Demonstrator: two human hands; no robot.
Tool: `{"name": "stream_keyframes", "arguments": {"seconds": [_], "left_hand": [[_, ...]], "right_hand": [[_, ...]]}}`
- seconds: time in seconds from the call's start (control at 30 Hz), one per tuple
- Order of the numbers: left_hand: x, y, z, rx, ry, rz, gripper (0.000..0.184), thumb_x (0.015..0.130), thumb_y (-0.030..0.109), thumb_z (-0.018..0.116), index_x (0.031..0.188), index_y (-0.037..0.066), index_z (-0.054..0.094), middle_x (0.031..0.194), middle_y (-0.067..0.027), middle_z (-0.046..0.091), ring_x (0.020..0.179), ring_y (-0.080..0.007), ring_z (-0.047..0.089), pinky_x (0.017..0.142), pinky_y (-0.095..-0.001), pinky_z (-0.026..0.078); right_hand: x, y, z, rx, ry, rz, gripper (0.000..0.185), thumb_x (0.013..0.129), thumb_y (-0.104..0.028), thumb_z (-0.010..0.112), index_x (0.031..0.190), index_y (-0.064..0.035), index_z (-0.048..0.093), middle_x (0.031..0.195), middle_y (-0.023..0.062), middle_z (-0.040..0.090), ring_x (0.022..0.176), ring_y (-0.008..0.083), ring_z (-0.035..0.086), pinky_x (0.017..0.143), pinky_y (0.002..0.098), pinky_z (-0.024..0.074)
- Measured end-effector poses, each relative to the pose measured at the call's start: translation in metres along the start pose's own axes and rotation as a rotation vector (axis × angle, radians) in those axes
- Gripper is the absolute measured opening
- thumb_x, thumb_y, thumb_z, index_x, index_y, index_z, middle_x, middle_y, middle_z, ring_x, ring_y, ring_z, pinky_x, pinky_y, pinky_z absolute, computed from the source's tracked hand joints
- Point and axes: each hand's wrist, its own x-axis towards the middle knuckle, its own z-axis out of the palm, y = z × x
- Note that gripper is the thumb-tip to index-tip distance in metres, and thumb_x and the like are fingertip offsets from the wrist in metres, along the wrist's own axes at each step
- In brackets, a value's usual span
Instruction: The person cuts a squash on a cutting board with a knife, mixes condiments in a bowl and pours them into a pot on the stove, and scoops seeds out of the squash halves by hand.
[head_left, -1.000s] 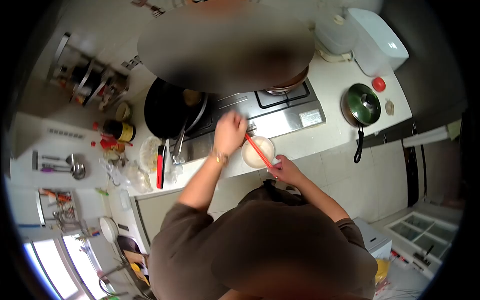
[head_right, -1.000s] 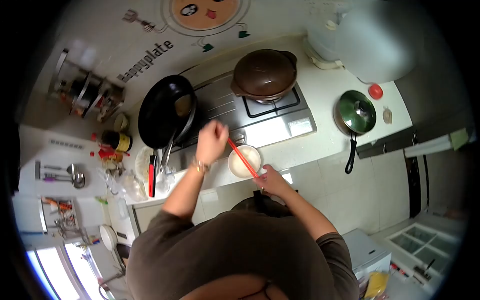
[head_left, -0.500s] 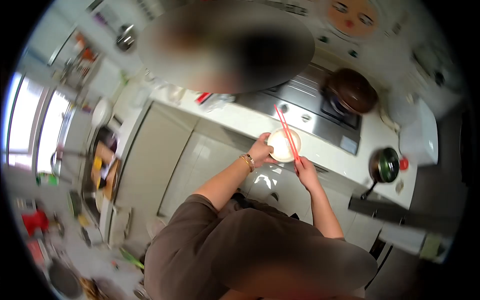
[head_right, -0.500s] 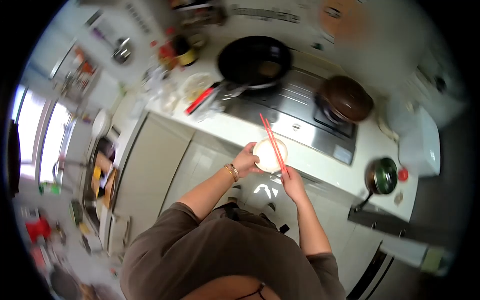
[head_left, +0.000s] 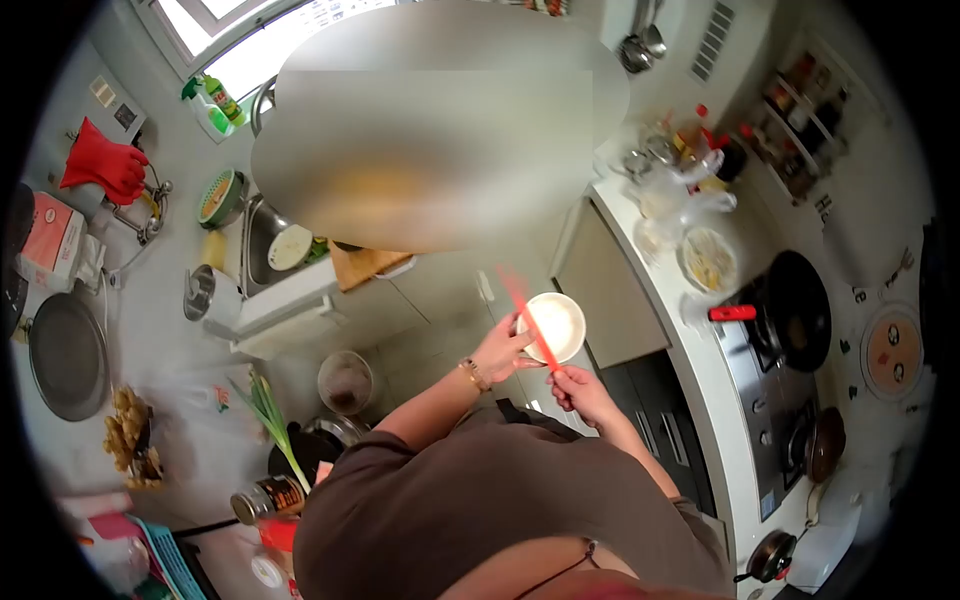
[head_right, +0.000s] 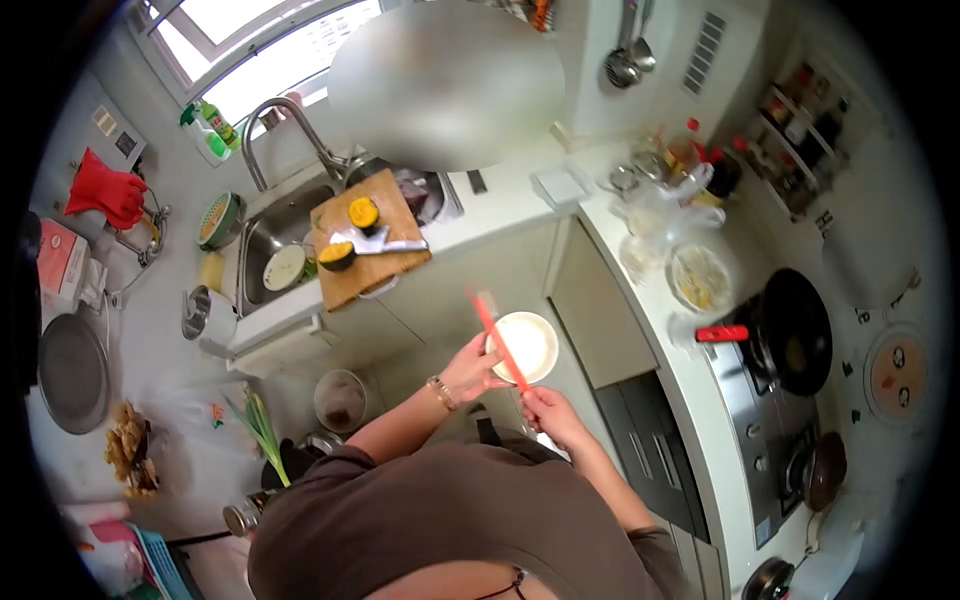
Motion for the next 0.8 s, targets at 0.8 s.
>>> {"name": "stream_keyframes", "arguments": {"seconds": [0.8], "left_hand": [[0.173, 0.14, -0.076, -0.077, 0.136, 0.15, 0.043, 0.094, 0.015, 0.058, 0.132, 0.008, 0.039, 0.126, -0.0134, 0.051, 0.111, -0.034, 0.056, 0.084, -0.0574, 0.053]], "right_hand": [[0.103, -0.243, -0.085, -0.938, -0.117, -0.458, 0.033, 0.094, -0.033, 0.058, 0.108, -0.0027, 0.06, 0.095, 0.0062, 0.065, 0.09, 0.0163, 0.06, 0.081, 0.0307, 0.0482]]}}
